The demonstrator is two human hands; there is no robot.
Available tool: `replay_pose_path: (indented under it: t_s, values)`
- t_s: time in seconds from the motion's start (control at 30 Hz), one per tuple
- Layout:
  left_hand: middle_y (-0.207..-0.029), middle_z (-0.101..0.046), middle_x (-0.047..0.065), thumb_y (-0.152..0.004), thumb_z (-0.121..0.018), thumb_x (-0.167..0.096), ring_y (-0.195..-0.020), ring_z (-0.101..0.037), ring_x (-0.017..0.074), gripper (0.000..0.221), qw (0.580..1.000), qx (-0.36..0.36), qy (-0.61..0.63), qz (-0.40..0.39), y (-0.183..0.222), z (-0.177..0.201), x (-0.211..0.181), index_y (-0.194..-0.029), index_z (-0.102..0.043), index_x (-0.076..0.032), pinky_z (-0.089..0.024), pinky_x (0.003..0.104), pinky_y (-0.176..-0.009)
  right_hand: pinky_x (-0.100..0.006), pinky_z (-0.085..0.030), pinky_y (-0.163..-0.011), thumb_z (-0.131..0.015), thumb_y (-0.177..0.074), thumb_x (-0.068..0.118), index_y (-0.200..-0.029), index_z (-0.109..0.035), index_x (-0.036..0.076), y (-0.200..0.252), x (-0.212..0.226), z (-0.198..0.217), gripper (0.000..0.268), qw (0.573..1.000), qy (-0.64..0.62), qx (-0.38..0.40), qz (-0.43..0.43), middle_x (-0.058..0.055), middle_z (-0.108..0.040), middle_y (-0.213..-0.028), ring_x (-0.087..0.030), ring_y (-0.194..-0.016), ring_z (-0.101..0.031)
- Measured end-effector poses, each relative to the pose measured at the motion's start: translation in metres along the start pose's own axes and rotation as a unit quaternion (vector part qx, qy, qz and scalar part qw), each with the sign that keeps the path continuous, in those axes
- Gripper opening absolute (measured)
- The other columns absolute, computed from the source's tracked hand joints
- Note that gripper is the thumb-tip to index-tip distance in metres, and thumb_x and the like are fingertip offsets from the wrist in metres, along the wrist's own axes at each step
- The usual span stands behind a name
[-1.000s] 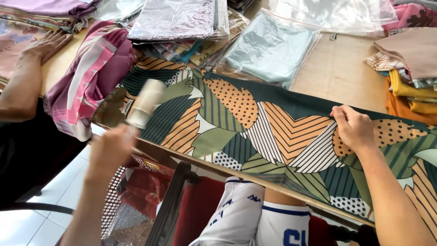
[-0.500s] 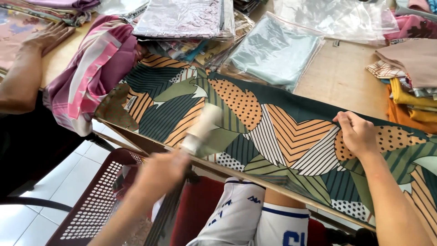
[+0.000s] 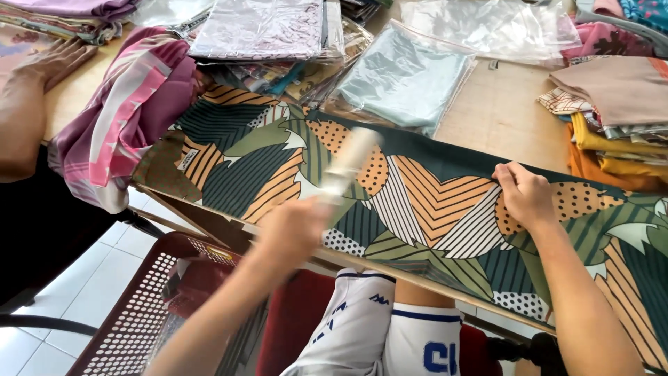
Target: Unfolding a piece of patterned fabric on a table and cleaning it thoroughly with a lint roller.
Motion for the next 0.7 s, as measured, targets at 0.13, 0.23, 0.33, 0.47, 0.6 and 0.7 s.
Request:
replay_pose_path:
  t_s: [0.13,0.23,0.33,0.47,0.6,0.7]
  values:
    - [-0.071,-0.064,0.006,-0.109,-0.048,-0.030,-0.042,-0.046,0.0117,0.032,0.991,0.079,-0.008,-0.106,-0.038,-0.074,-0.055,-0.121,-0.061,-0.003,-0.039,0.026,-0.034,-0.039,-0.037,-0.055,-0.039,-0.117,0.041,-0.105,-0.073,0.011,0.003,-0.001,0.005,0.047,1.000,-0.023,0.001,0.003,-0.004,-0.048,-0.052,-0.022,-0.052,-0.051]
    - [-0.061,-0.056,-0.003,-0.112,-0.043,-0.030,-0.043,-0.045,0.0075,0.039,0.995,0.097,-0.020,0.012,-0.047,-0.035,-0.019,-0.085,-0.064,-0.011,-0.035,0.023,-0.034,-0.039,-0.037,-0.056,-0.038,-0.116,0.043,-0.104,-0.074,0.012,0.002,-0.002,0.003,0.050,1.000,-0.027,0.009,-0.007,-0.004,-0.048,-0.052,-0.023,-0.055,-0.053]
    - [-0.096,-0.077,0.013,-0.104,-0.044,-0.054,-0.086,-0.076,0.0298,0.050,0.984,0.023,-0.066,0.167,-0.055,0.009,0.075,-0.107,-0.075,-0.014,-0.058,0.044,-0.069,-0.039,-0.036,-0.056,-0.037,-0.117,0.045,-0.105,-0.073,0.013,0.001,0.000,0.005,0.050,0.999,-0.027,0.017,-0.020,-0.003,-0.046,-0.052,-0.023,-0.054,-0.051]
    - [-0.102,-0.074,0.024,-0.107,-0.044,-0.047,-0.091,-0.074,0.0440,0.047,0.940,-0.105,-0.145,0.289,-0.059,0.045,0.235,-0.115,-0.075,-0.012,-0.059,0.056,-0.076,-0.041,-0.041,-0.061,-0.038,-0.118,0.044,-0.103,-0.073,0.015,-0.003,-0.008,-0.003,0.049,1.000,-0.018,0.009,-0.013,-0.003,-0.048,-0.053,-0.025,-0.059,-0.055]
    - [-0.096,-0.074,0.029,-0.108,-0.056,-0.042,-0.088,-0.071,0.0498,0.042,0.941,-0.196,-0.170,0.217,-0.046,0.068,0.230,-0.107,-0.075,-0.004,-0.054,0.059,-0.072,-0.045,-0.045,-0.066,-0.040,-0.119,0.043,-0.103,-0.073,0.014,-0.007,-0.007,-0.003,0.047,1.000,0.004,-0.001,0.004,-0.006,-0.058,-0.059,-0.030,-0.070,-0.063]
    - [-0.078,-0.072,0.018,-0.102,-0.057,-0.042,-0.068,-0.072,0.0375,0.038,0.968,-0.151,-0.166,0.110,-0.039,0.036,0.136,-0.092,-0.069,-0.007,-0.054,0.050,-0.059,-0.043,-0.044,-0.065,-0.039,-0.119,0.042,-0.104,-0.073,0.013,-0.004,-0.006,-0.003,0.047,1.000,-0.002,0.005,0.000,-0.005,-0.055,-0.057,-0.029,-0.066,-0.062]
Point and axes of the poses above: each hand's wrist, its own y-axis away from the middle knuckle, its own z-axis out of the back of the hand, x = y × z, the point moved 6 cm from there along -y, towards the middle knuckle
